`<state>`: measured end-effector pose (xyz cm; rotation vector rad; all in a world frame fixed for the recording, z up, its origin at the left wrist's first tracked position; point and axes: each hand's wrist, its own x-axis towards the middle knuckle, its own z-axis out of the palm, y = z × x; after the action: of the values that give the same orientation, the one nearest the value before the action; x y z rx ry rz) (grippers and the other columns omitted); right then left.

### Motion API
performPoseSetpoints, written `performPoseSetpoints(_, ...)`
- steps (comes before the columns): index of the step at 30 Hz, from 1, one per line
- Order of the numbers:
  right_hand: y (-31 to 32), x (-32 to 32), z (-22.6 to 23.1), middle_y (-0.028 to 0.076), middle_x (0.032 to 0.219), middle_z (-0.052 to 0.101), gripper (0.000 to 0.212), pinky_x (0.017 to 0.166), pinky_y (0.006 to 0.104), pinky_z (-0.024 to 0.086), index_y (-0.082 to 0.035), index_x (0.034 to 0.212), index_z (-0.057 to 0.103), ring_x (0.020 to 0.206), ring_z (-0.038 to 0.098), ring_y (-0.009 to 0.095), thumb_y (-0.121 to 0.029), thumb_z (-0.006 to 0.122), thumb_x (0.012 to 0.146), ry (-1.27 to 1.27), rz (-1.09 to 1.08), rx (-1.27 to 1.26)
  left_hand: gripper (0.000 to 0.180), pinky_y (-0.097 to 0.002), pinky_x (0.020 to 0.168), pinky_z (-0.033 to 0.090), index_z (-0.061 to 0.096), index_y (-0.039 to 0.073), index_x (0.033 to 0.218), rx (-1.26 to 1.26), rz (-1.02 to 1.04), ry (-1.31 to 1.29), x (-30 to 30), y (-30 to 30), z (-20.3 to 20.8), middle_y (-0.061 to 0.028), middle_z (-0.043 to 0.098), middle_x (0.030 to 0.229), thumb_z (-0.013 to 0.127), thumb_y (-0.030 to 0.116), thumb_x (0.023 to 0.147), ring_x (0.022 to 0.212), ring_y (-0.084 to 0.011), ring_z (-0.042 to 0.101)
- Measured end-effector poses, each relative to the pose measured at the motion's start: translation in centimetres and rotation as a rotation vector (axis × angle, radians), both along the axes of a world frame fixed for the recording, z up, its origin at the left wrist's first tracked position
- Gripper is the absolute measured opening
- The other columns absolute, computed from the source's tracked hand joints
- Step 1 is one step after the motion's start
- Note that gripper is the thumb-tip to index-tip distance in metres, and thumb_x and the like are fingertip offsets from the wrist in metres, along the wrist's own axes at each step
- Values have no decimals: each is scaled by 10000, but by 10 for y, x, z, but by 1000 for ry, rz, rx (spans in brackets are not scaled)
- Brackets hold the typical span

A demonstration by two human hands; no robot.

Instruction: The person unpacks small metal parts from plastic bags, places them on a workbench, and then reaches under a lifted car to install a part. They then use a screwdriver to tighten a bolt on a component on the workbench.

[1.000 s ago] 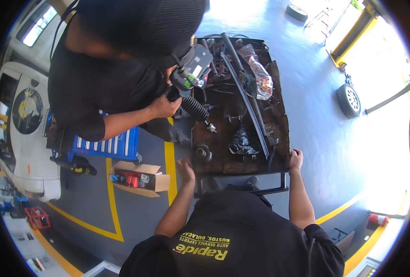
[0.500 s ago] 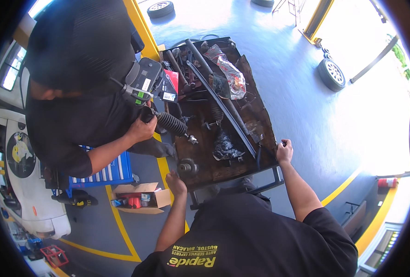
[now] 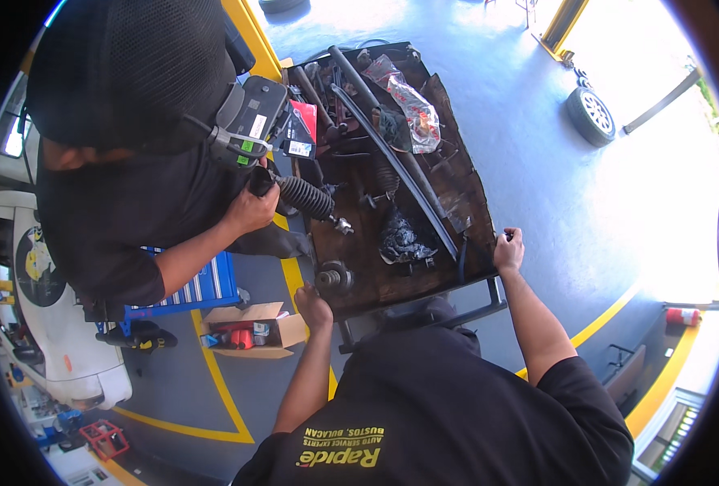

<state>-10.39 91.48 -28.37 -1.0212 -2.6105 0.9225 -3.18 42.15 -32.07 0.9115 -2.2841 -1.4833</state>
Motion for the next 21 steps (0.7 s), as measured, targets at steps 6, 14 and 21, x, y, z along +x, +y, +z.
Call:
performPoseSetpoints(6,-2,-1,5,224,1092,731,304,949,486,525,-36,1137,657,1044,693,414,-216,565,909,-37,-22,0,529,-527,865,432,599,-100,947,-37,-44,-70,0,-2,1,-268,631,956,431,376,1108,943,-455,605)
performPoseSetpoints(14,-3,-1,8,226,1097,732,286,951,499,520,-49,1120,658,1056,691,423,-231,566,918,-92,-28,-21,541,-509,828,429,592,-91,939,-131,-66,-57,0,1,11,-239,619,914,409,386,1116,898,-414,598)
performPoseSetpoints(21,-2,0,4,221,1077,743,298,942,513,529,-91,1163,638,1065,692,430,-256,563,927,-70,-32,-4,539,-490,819,429,595,-74,941,-58,-133,-24,-4,1,25,-212,617,914,374,383,1122,880,-377,591)
